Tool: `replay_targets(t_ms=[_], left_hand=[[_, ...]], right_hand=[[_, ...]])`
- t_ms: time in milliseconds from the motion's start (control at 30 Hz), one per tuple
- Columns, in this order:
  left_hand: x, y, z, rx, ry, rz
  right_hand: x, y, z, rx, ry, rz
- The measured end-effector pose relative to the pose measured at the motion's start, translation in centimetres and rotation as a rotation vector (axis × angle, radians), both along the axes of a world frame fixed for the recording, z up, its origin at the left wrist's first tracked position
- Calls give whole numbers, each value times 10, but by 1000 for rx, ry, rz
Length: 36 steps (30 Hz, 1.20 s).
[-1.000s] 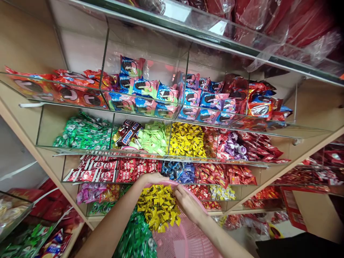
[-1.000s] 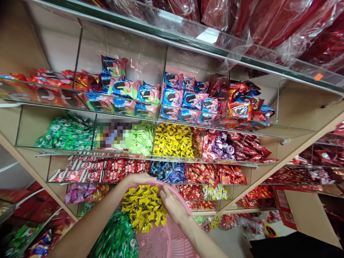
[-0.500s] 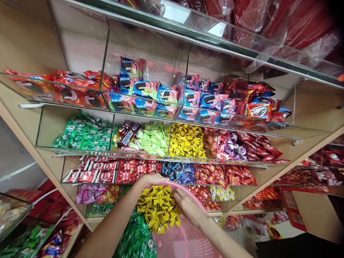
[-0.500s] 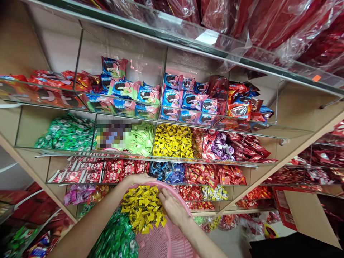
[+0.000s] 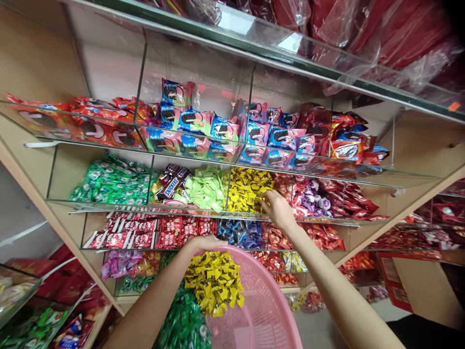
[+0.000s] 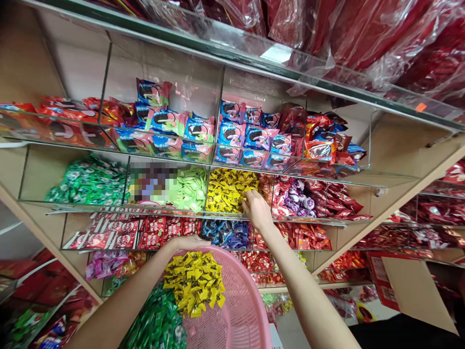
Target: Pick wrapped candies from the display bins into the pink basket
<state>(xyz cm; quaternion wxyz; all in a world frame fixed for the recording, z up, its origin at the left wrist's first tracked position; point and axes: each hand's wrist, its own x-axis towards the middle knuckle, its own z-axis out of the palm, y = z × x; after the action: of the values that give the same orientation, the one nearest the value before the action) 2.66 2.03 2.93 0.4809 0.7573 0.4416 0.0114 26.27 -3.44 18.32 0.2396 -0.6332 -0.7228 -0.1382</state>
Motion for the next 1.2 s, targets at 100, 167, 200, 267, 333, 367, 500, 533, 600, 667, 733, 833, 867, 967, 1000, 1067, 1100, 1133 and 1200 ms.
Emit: replay_targets(t_ms=[100, 167, 200, 267, 333, 367, 500, 533, 600, 667, 733, 833, 867, 967, 1000, 1067, 1100, 1133, 1200], left_hand=[[0, -1, 2, -42, -18, 23], [0, -3, 3, -66, -25, 52], [0, -4, 3, -67, -25, 65], [0, -5, 2, -54, -30, 83], [0, -4, 1, -53, -39, 77], [0, -4, 0, -57, -47, 68], [-1, -1, 1, -83, -62, 25], [-1, 0, 1, -89, -67, 17], [-1, -2, 1, -97, -91, 11], [-1, -5, 0, -101, -142, 16], [0, -9, -2, -107, -203, 30], [2, -13, -5, -141, -268, 64], [2, -14, -6, -153, -275, 71], [3, -12, -5, -135, -247, 73], [3, -11, -5, -113, -224, 66], [2, -10, -3, -69, -174, 48], [2, -9, -3, -52, -155, 42], [2, -9, -2, -39, -141, 39], [2, -10, -1, -35, -127, 56]], right_hand=[[3, 21, 0, -114, -40, -157], [3, 30, -2, -204, -41, -217], [3, 33, -3, -232, -33, -230], [4, 33, -3, -231, -11, -226], [3, 28, 0, -153, 13, -191], [2, 22, 2, -91, 32, -165], [-17, -16, 10, 146, 181, 48], [-24, -27, 8, 160, 223, 129], [-41, -48, -1, 112, 297, 289], [-56, -63, -19, 1, 343, 415], [-66, -71, -43, -129, 350, 469], [-72, -77, -76, -281, 300, 442], [-73, -78, -84, -317, 274, 431], [-74, -81, -100, -392, 202, 430], [-74, -82, -104, -405, 183, 436], [-76, -82, -110, -412, 156, 444], [-77, -82, -114, -409, 148, 448], [-78, -81, -117, -404, 141, 452], [-80, -80, -123, -392, 133, 458]])
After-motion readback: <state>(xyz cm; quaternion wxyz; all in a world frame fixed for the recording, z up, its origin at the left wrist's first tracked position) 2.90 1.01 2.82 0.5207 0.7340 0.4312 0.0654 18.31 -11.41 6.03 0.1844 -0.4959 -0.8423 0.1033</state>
